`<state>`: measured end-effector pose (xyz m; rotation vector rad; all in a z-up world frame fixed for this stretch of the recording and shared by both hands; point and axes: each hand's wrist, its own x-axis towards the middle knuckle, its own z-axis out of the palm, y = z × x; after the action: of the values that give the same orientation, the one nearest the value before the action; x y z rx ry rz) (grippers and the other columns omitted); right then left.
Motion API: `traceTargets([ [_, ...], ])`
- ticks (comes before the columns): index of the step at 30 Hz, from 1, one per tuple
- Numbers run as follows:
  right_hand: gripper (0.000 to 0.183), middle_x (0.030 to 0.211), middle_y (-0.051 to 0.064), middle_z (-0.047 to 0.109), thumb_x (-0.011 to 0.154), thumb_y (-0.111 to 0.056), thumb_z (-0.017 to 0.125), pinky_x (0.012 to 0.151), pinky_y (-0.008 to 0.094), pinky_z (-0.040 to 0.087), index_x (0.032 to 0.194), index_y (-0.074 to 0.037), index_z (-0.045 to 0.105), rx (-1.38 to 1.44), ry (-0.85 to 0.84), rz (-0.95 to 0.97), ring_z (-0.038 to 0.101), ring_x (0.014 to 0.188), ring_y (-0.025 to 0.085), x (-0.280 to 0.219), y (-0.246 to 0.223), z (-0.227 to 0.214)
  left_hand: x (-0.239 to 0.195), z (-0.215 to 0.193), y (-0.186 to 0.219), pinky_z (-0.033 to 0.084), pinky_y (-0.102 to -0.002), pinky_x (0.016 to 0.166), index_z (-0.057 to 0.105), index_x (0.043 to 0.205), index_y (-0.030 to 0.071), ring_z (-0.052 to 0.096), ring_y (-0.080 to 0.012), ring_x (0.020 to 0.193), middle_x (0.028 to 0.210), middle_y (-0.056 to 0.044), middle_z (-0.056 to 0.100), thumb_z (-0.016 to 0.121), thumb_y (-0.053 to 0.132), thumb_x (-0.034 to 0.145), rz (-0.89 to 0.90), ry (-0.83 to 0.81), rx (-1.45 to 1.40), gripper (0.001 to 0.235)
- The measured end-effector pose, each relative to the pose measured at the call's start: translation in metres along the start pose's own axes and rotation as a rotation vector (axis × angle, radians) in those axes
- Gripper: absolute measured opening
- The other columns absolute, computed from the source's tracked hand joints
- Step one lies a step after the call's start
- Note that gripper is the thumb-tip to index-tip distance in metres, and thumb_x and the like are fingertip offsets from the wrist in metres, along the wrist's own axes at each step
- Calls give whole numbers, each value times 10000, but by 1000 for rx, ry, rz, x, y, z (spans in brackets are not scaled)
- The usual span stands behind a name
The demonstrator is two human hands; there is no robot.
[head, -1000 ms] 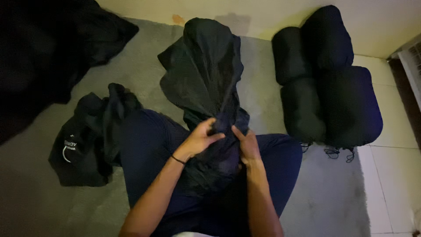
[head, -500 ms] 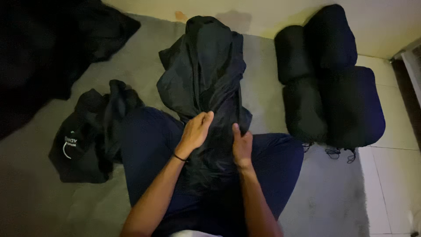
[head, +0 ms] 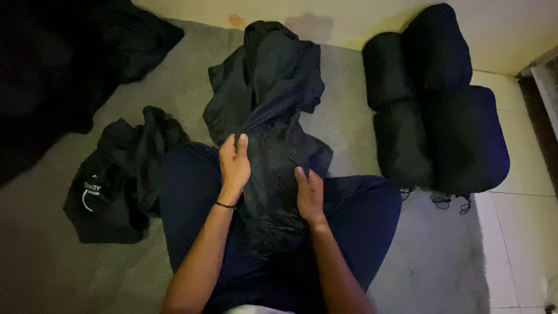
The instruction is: The person sits on the floor and folds a dark-colored jacket by hand. They align the sleeves and smooth the fabric, folding the garment into a smaller shape.
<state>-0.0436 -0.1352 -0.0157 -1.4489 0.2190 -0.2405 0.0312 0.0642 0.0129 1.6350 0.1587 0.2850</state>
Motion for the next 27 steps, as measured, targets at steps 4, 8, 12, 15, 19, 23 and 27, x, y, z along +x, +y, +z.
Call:
traceTargets([
  [4,364,663,-46,553,1117,-215,655,571,267,408,756,-166,632,-92,107,-38,521,610,79,12,11,-24,5,5,-16,446,-388,677,611,777,67,540,-246,666,651,-93,536,620,181,1126,54,-9,40,367],
  [8,388,708,21,638,1140,-290,647,599,313,475,794,-115,648,-83,221,-18,613,650,144,32,41,-58,-1,15,-16,461,-373,672,605,749,71,537,-209,676,635,-78,545,679,243,1100,42,-39,51,397],
  [12,364,726,54,687,1120,-358,683,613,317,552,851,-114,676,39,349,-13,679,639,163,44,49,-74,-4,21,-10,432,-375,630,655,763,64,537,-216,639,622,-49,522,741,260,1054,18,-148,127,361],
  [15,281,698,26,675,1114,-216,645,577,277,560,842,-154,612,136,375,48,688,600,131,48,51,-87,-3,20,-17,437,-380,620,685,772,108,579,-260,608,606,-88,567,766,334,1031,15,-212,196,353],
  [19,241,673,45,688,918,-165,821,543,332,555,761,-145,639,261,241,157,713,579,182,28,-32,-45,6,9,-24,445,-380,640,687,802,90,582,-249,645,624,-101,544,701,294,1089,3,-195,181,352],
  [23,716,1293,216,679,912,-600,809,933,546,573,1364,-70,643,175,40,640,693,1171,385,28,-48,-47,0,12,-49,452,-378,691,711,802,78,559,-214,714,672,-46,613,603,332,1131,-107,-391,111,430],
  [27,720,1328,286,727,1109,-612,586,1003,601,586,1412,30,707,-42,-32,508,729,1208,439,54,12,-73,-24,21,5,407,-313,657,638,719,128,492,-202,683,678,26,506,576,235,1103,-218,-760,71,403],
])
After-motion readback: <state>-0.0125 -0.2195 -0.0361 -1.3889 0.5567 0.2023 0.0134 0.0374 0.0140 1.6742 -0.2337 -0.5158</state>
